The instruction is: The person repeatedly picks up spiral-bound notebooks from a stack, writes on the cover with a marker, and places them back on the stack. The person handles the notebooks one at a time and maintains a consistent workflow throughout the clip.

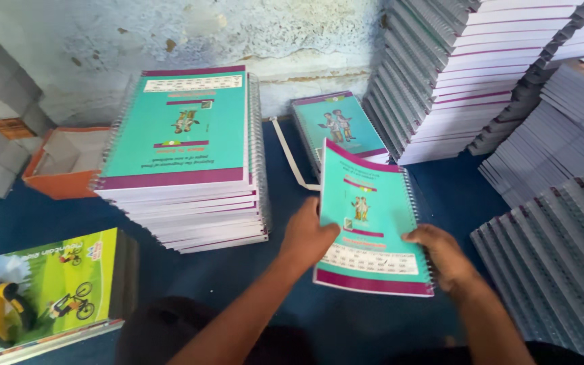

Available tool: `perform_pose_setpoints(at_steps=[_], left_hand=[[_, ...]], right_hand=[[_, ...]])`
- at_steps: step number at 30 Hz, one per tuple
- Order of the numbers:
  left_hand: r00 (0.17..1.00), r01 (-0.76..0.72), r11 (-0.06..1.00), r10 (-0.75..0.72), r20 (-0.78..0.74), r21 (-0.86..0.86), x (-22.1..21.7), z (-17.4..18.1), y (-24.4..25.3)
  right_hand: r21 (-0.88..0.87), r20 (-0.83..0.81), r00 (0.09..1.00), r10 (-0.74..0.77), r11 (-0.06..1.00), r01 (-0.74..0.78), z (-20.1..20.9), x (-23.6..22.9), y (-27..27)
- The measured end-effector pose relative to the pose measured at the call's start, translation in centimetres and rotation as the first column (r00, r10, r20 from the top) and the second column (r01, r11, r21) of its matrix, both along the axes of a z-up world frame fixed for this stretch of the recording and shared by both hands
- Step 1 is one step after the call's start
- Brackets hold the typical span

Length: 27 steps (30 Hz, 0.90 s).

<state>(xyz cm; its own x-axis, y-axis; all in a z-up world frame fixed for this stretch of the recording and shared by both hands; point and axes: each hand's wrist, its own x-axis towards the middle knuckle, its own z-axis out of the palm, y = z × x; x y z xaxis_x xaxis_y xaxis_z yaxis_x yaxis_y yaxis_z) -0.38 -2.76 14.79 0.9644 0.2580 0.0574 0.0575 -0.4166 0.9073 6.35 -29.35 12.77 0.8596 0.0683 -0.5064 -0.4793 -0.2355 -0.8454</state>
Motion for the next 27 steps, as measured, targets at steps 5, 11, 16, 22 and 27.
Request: perform_pose_setpoints(at_steps=[5, 11, 16, 22, 27], left_hand=[[0.999, 0.014, 1.0, -0.014, 0.03, 0.023, 0.1, 5.6, 0.8], [0.998, 0.038, 0.992, -0.031, 0.055, -0.121, 0.0, 11.3, 2.7], [0.989, 0.086, 0.962, -0.051, 0.139, -0.257, 0.7, 15.0, 5.3], [0.992, 0.118, 0.917, -0.088, 0.096, -0.381, 1.4, 17.9, 11.5], [0.993, 0.116, 0.894, -0.087, 0.085, -0.434, 0.7, 18.5, 16.8]], right_hand=[[0.048, 0.063, 0.998, -0.003, 0.999, 0.0, 4.9, 0.3, 0.6], [0.156, 0.204, 0.979, 0.028, 0.986, -0.061, 9.9, 1.5, 1.6], [0.207, 0.24, 0.969, 0.066, 0.971, -0.117, 13.7, 2.6, 4.3], [0.169, 0.359, 0.913, 0.195, 0.948, -0.269, 17.5, 3.1, 9.3], [0.162, 0.375, 0.895, 0.242, 0.933, -0.32, 18.9, 3.2, 15.0]])
